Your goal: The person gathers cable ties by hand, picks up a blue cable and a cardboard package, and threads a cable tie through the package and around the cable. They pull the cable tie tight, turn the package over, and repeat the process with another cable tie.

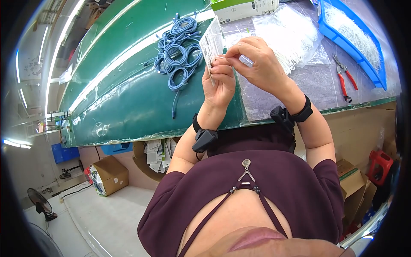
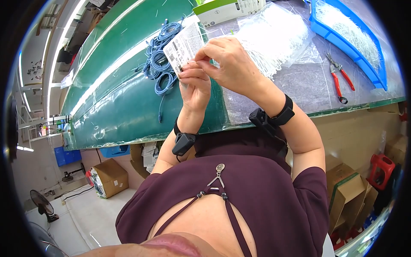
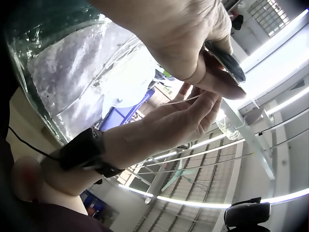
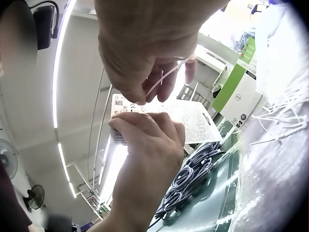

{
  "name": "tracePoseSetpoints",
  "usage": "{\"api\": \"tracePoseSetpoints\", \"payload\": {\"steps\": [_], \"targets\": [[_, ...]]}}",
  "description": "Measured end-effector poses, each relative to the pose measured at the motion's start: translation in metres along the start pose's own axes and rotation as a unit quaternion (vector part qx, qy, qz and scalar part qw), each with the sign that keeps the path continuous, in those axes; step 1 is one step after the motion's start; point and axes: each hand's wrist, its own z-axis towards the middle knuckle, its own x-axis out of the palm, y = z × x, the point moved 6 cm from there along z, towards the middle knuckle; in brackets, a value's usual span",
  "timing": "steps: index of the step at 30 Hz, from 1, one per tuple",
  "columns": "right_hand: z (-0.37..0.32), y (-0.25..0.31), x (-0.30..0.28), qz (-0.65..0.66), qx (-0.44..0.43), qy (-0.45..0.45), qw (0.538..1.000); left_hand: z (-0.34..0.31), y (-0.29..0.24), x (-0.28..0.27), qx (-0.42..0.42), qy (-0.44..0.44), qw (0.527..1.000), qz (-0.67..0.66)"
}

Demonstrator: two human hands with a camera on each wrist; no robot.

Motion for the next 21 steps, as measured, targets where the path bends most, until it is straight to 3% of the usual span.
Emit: {"api": "tracePoseSetpoints", "payload": {"steps": [21], "targets": [[-0.0014, 0.0048, 0.0020, -0.021, 0.000, 0.007, 1.000, -0.0024, -0.0012, 0.0002, -0.015, 0.000, 1.000, -0.013]]}}
